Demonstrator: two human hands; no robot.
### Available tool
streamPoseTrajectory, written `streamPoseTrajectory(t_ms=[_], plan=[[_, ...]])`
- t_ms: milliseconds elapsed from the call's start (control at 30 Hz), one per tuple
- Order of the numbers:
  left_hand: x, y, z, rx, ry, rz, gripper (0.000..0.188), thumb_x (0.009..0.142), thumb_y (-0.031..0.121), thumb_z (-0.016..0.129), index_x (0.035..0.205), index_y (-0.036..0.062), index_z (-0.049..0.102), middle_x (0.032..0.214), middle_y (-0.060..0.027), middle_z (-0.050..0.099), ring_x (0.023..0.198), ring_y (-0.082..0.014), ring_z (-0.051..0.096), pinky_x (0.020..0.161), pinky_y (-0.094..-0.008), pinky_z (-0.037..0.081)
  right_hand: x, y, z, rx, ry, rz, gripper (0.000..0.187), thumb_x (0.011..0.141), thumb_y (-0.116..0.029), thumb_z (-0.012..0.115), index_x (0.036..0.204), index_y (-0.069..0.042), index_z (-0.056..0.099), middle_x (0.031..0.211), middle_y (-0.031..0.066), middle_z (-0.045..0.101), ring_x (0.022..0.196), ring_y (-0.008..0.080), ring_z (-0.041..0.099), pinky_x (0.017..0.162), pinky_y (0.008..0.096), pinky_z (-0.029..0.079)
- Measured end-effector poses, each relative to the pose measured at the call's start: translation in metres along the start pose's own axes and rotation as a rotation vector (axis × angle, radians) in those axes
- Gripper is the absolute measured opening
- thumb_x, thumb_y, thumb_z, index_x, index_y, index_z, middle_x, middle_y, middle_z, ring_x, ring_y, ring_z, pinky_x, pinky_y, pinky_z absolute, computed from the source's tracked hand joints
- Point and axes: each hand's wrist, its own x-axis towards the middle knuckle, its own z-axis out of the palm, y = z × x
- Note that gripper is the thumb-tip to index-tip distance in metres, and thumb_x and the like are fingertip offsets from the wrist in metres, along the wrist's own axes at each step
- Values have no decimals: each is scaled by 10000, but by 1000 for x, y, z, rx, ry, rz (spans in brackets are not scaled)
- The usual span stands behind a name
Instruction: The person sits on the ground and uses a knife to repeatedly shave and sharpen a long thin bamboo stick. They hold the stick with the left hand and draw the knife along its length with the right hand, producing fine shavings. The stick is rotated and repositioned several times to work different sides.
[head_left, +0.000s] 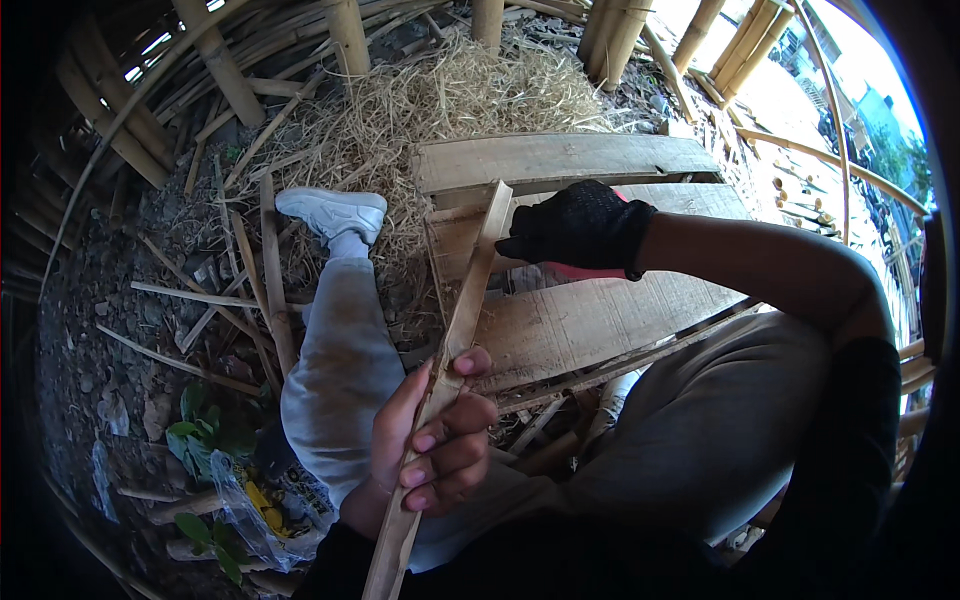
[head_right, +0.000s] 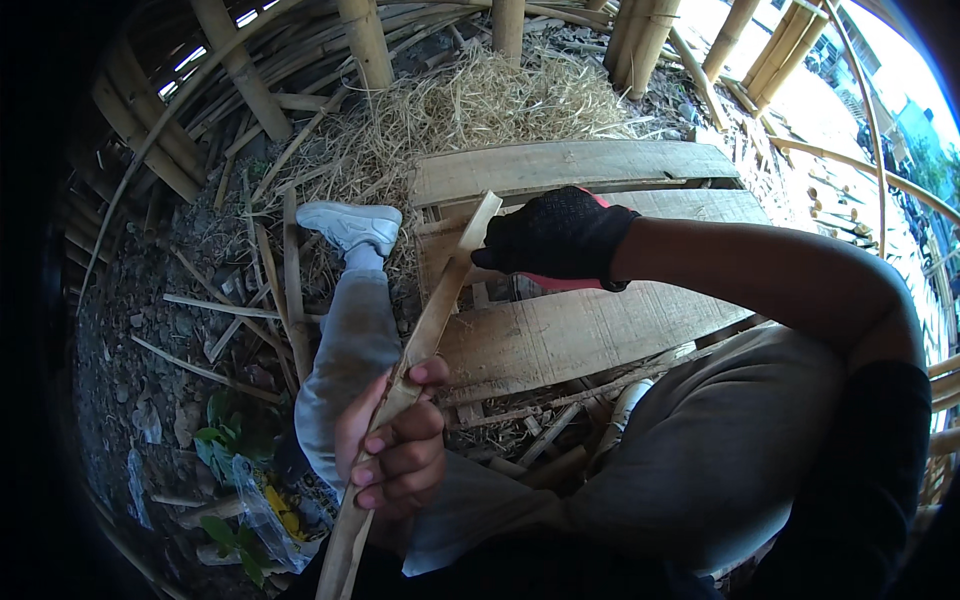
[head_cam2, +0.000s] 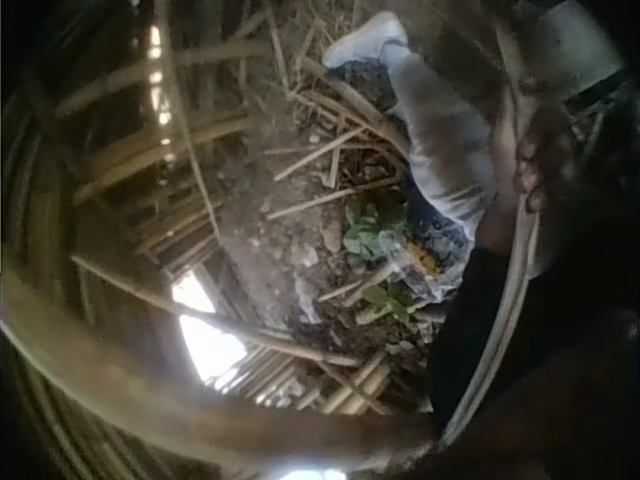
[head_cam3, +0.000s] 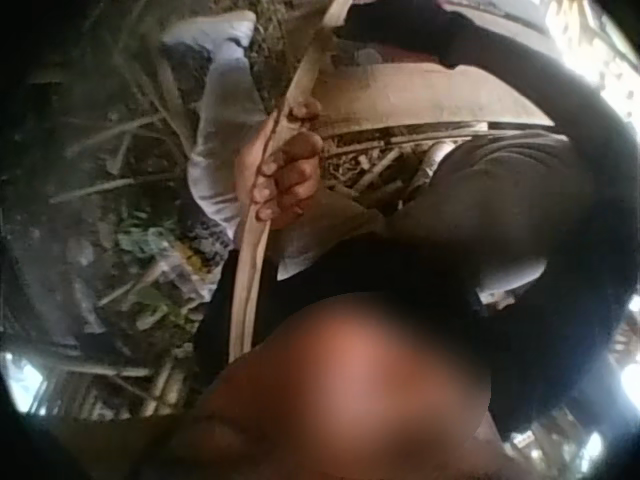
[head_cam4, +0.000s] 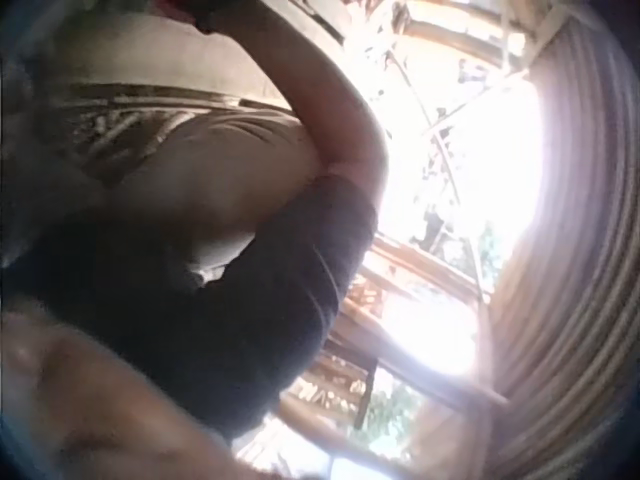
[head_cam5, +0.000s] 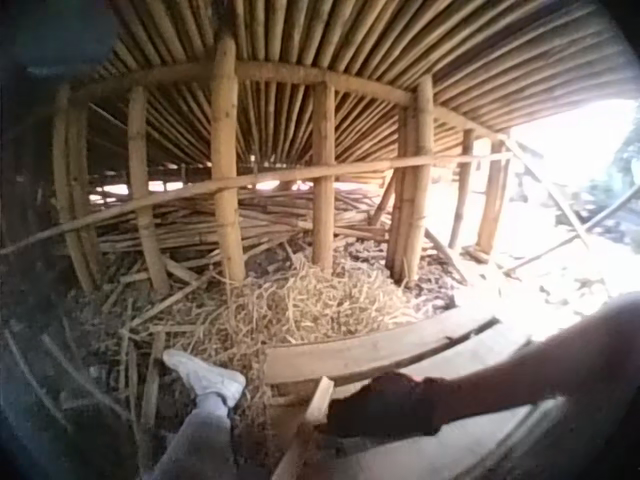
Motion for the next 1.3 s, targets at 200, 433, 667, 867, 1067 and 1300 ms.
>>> streamPoseTrajectory(t_ms=[200, 433, 667, 867, 1067, 1300], plan=[[-4, -3, 6, 51, 18, -18, 252, 1103, 378, 324, 1165, 135, 357, 639, -10, 443, 377, -111, 504, 294, -270, 489, -9, -7, 15, 23, 57, 68, 254, 1004, -283, 539, 1199, -182, 666, 990, 76, 694, 828, 277, 705, 665, 426, 568], [-7, -3, 3, 66, 12, -15, 257, 1104, 384, 314, 1168, 136, 339, 634, -6, 436, 375, -103, 496, 293, -265, 488, -12, -13, 6, 80, 21, 139, 258, 1036, -272, 474, 1204, -209, 660, 1011, 92, 680, 901, 290, 697, 732, 422, 580], [-4, -2, 6, 111, 44, -17, 266, 1107, 387, 297, 1163, 133, 349, 628, -1, 430, 370, -100, 491, 291, -256, 487, -14, 34, -3, 232, -215, 591, 404, 1060, -425, 415, 1210, -135, 653, 1140, 118, 698, 1022, 332, 679, 905, 440, 538], [-1, -3, 16, 328, 226, -7, 291, 1110, 405, 295, 1145, 133, 394, 599, 30, 401, 357, -66, 459, 271, -218, 445, -29, 30, -23, 185, 48, 666, 369, 1018, -432, 521, 1187, -118, 617, 1089, 147, 701, 1010, 341, 678, 890, 441, 533], [0, -7, 25, 633, 372, 23, 324, 1107, 437, 298, 1164, 134, 398, 584, 44, 371, 339, -51, 382, 260, -190, 353, -39, 36, -32, 622, 168, 942, 387, 988, -443, 588, 1074, -73, 662, 983, 149, 688, 917, 345, 677, 807, 436, 530], [3, -11, 31, 830, 434, 26, 322, 1106, 436, 323, 1169, 131, 403, 606, 38, 392, 354, -51, 388, 279, -184, 307, -57, 66, 14, 345, 79, 926, 588, 979, -594, 503, 1129, -53, 677, 1082, 186, 671, 1058, 348, 642, 942, 451, 488]])
